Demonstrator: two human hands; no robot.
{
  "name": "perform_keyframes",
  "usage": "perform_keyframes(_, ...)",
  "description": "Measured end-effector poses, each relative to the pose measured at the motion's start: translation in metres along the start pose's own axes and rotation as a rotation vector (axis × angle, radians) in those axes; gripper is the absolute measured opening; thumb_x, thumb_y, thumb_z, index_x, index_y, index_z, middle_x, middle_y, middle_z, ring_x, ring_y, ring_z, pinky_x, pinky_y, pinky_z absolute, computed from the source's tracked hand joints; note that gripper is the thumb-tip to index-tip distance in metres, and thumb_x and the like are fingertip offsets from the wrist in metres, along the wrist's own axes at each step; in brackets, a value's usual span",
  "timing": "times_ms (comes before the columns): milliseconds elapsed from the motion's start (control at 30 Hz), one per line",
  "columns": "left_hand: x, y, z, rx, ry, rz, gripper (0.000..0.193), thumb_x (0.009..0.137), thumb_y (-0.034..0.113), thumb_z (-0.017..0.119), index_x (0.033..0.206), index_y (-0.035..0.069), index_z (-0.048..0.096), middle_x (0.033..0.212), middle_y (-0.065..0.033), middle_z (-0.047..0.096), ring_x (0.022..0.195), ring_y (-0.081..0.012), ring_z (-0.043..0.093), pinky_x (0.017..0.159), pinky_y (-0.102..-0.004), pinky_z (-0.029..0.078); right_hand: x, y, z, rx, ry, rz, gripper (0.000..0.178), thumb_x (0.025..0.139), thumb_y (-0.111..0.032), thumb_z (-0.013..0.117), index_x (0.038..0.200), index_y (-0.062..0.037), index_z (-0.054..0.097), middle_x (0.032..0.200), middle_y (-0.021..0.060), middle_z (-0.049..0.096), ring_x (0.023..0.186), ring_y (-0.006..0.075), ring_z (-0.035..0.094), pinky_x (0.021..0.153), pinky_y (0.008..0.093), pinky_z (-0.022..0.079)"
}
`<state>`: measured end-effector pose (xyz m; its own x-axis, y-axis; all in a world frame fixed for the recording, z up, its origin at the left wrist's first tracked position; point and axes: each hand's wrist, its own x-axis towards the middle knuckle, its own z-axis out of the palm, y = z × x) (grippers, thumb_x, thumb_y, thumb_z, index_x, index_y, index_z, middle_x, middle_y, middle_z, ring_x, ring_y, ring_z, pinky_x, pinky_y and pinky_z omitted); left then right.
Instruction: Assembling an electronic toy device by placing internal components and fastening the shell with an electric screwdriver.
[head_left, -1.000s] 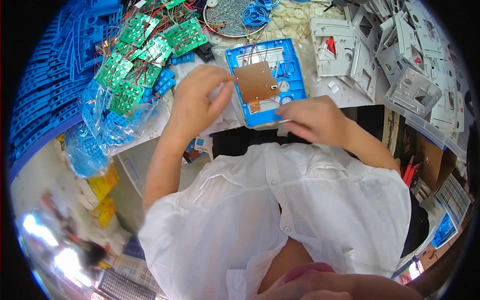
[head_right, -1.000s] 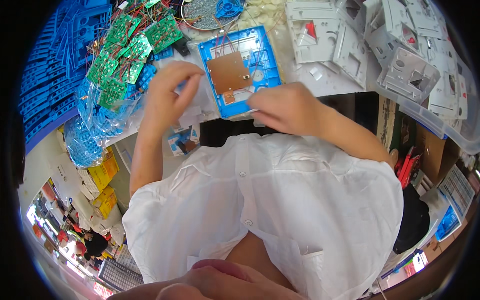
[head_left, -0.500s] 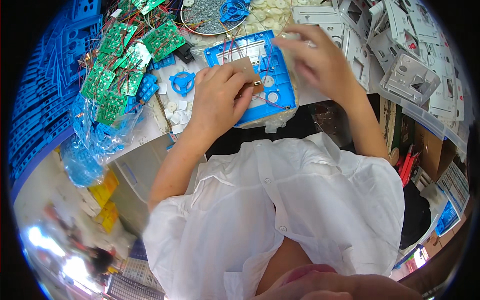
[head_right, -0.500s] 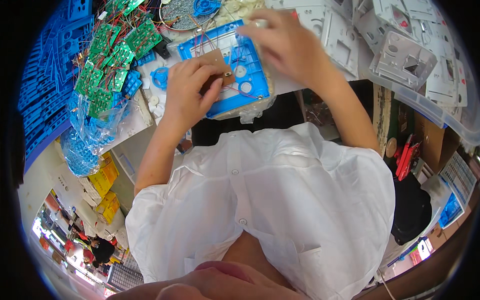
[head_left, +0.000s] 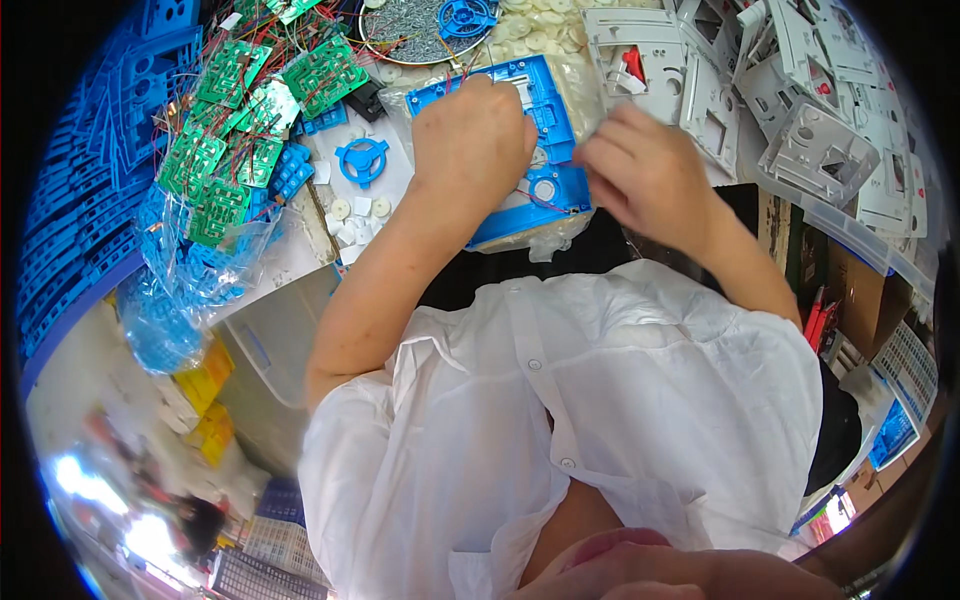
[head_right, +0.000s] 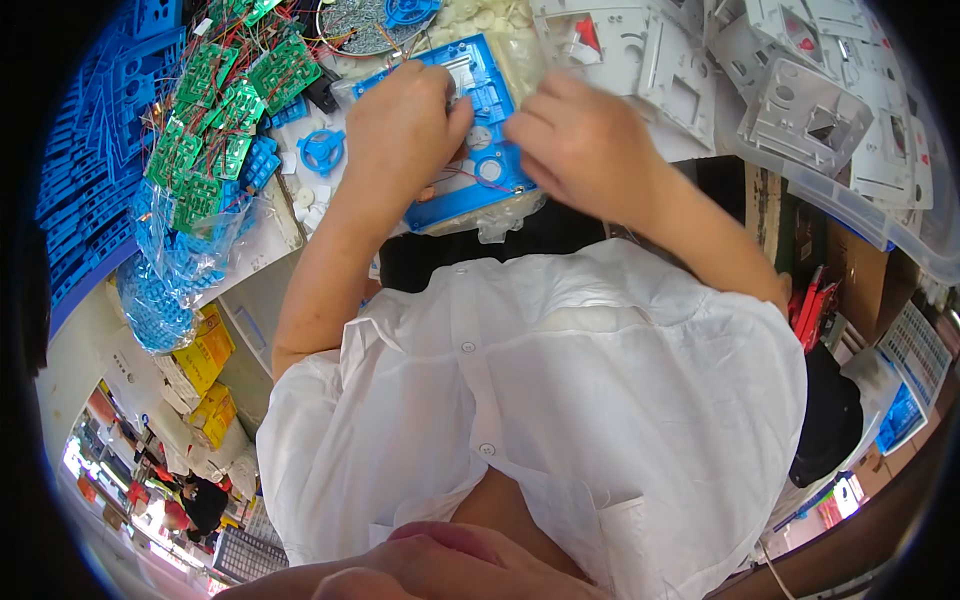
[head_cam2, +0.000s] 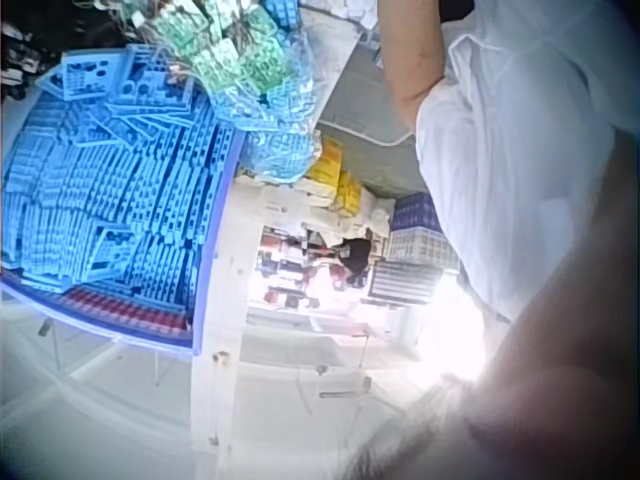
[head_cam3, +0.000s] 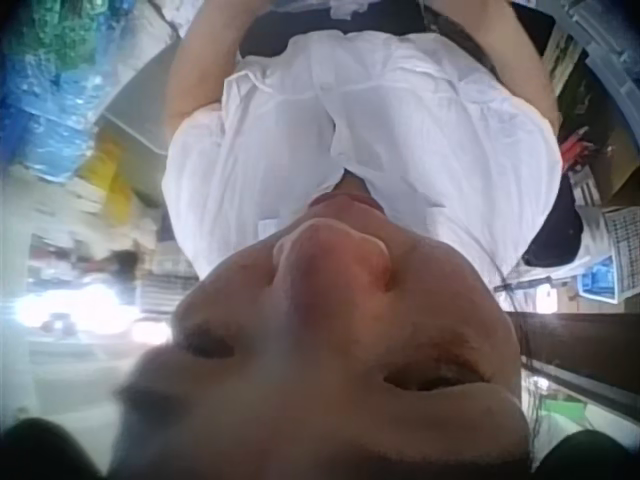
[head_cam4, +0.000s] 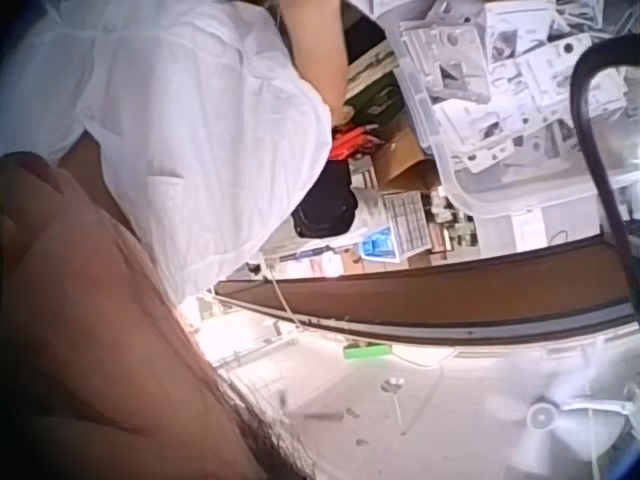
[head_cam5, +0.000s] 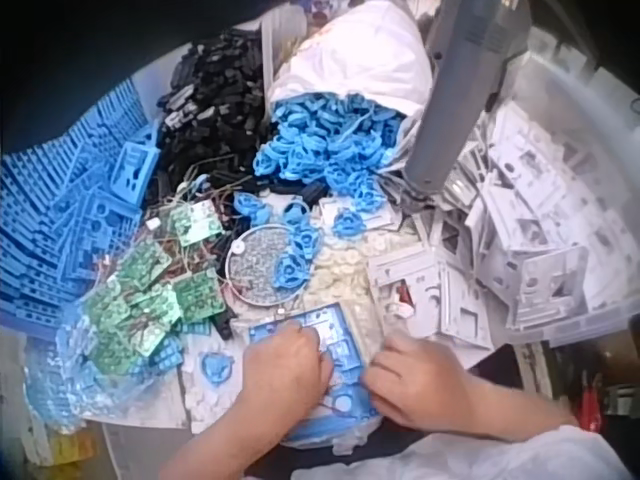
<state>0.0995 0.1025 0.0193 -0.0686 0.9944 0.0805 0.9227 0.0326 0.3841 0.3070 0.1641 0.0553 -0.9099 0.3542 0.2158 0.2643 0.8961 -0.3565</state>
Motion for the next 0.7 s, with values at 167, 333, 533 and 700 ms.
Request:
perform_keyframes(167,0.01,0.001,0.001,0.008,-0.067,0.021,0.016,0.079,0.018,0.071,0.078,0.002,0.073,0.08,-0.0172,0.072,0.075,-0.0327,0.074,0.063,-0.0437,0.058,-0.024,-0.026,0.023,0.141,0.014,0.083,0.022,0.073,-0.009,0.076,0.093,-0.0093,0.065,0.084,0.0043,0.06,0.083,0.0262,0.059,0.066,0.0381,0.053)
perform_keyframes(333,0.004,-0.004,0.01,-0.21,0.038,-0.005,0.012,0.08,0.015,0.071,0.081,0.003,0.071,0.079,-0.0145,0.069,0.072,-0.0334,0.069,0.065,-0.0442,0.054,-0.027,-0.021,0.038,0.192,0.047,0.096,0.027,0.071,-0.002,0.076,0.098,-0.0074,0.069,0.089,0.0064,0.064,0.081,0.0273,0.06,0.067,0.0378,0.052)
perform_keyframes(533,-0.031,-0.004,0.01,-0.333,0.167,0.305,0.013,0.078,0.006,0.075,0.09,0.007,0.07,0.083,-0.007,0.064,0.078,-0.0283,0.064,0.072,-0.0409,0.048,-0.026,-0.01,0.032,0.301,-0.043,0.033,0.025,0.077,-0.011,0.078,0.101,-0.007,0.07,0.089,0.0064,0.064,0.084,0.0278,0.061,0.068,0.0371,0.052)
perform_keyframes(700,-0.062,-0.015,0.015,-0.295,0.161,0.36,0.019,0.081,0.011,0.075,0.099,0.013,0.07,0.092,-0.0032,0.061,0.085,-0.025,0.062,0.082,-0.0422,0.044,0.012,0.019,0.012,0.131,0.166,0.038,0.019,0.082,-0.014,0.077,0.1,-0.0068,0.073,0.091,0.0057,0.065,0.084,0.0271,0.064,0.07,0.0376,0.054)
